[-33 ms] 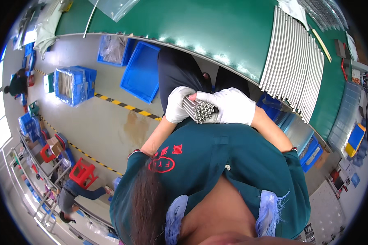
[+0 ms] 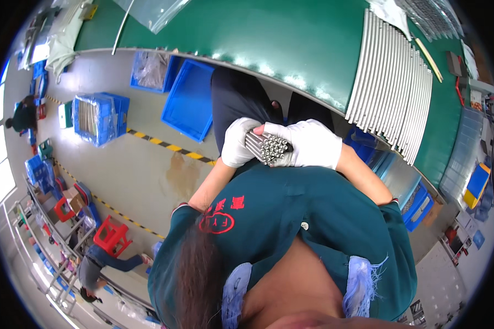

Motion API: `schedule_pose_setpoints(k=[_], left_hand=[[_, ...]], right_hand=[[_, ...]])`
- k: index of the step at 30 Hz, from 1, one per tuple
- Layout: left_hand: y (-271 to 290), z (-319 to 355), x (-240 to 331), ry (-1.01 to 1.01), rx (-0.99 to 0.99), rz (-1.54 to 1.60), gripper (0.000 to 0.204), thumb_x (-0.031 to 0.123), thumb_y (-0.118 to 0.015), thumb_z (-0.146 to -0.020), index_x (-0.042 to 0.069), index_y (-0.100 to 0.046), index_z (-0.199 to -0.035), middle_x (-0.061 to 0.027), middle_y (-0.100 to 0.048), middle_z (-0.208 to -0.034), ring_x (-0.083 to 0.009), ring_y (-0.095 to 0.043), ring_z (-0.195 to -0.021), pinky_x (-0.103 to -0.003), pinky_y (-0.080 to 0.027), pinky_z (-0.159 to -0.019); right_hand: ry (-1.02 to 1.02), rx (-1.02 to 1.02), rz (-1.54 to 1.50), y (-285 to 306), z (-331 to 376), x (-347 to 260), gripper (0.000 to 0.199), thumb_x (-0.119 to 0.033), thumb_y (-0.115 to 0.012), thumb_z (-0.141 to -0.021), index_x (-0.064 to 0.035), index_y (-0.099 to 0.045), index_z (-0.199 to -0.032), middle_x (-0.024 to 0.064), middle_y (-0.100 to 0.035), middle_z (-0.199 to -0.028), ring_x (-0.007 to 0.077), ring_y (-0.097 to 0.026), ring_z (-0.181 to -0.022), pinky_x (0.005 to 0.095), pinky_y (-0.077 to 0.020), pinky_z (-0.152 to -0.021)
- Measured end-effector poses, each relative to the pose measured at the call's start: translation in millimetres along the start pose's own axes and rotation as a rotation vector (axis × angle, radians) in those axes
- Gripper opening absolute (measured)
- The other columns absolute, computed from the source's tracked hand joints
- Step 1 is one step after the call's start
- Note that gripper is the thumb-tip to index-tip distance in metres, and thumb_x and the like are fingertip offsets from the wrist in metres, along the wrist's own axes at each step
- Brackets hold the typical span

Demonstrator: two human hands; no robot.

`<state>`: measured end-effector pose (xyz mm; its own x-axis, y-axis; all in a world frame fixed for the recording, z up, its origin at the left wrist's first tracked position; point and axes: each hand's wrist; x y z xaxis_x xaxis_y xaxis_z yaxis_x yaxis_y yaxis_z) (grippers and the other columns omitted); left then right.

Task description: Packing and cleaning metal rods using an air gun at a factory workbench.

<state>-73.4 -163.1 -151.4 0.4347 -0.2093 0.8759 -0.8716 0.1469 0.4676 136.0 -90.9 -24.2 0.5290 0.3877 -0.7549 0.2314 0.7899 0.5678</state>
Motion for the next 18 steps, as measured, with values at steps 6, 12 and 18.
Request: schedule_pose_setpoints(k=[6,12,18], left_hand=[[1.9,-25.6,31.7,0.079,-0.082,-0.145,0.024,0.019,-0.076,-0.06,0.011,-0.06,-0.076,-0.0097,-0.058,-0.071,-0.0315,-0.059,-0.069,-0.039,-0.047,-0.06],[-0.3,-21.7,43.8,-0.015,-0.105,-0.154,0.021,0.023,-0.073,-0.062,0.011,-0.059,-0.074,-0.0097,-0.057,-0.069,-0.0316,-0.058,-0.068,-0.04,-0.047,-0.06],[-8.8,6.3,17.2,0.106,0.172,0.255,0.03,0.012,-0.078,-0.065,0.006,-0.06,-0.088,-0.0082,-0.063,-0.077,-0.0245,-0.065,-0.072,-0.032,-0.051,-0.065]], right_hand=[[-0.186,0.057,-0.343,-2.3,18.9,11.7,0.094,-0.07,-0.065,-0.069,-0.0178,-0.037,-0.142,0.0147,-0.067,-0.086,0.0355,-0.065,-0.078,0.0389,-0.0483,-0.072],[-0.263,0.097,-0.486,-13.0,30.0,0.8,0.053,-0.05,-0.045,-0.093,-0.0198,-0.045,-0.138,0.0089,-0.069,-0.089,0.0201,-0.067,-0.076,0.0309,-0.0505,-0.075],[-0.021,0.141,-1.064,-19.7,34.2,-12.4,0.064,-0.042,-0.035,-0.1,0.0009,-0.02,-0.146,0.0157,-0.066,-0.1,0.0195,-0.066,-0.086,0.0288,-0.0513,-0.08]])
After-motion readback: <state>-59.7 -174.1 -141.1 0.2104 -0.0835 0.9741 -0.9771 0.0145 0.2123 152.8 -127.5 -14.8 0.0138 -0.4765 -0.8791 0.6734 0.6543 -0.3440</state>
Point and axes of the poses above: each hand's wrist, its own z-axis away from the middle knuckle, its own y-axis out of the back of the hand, x = y × z
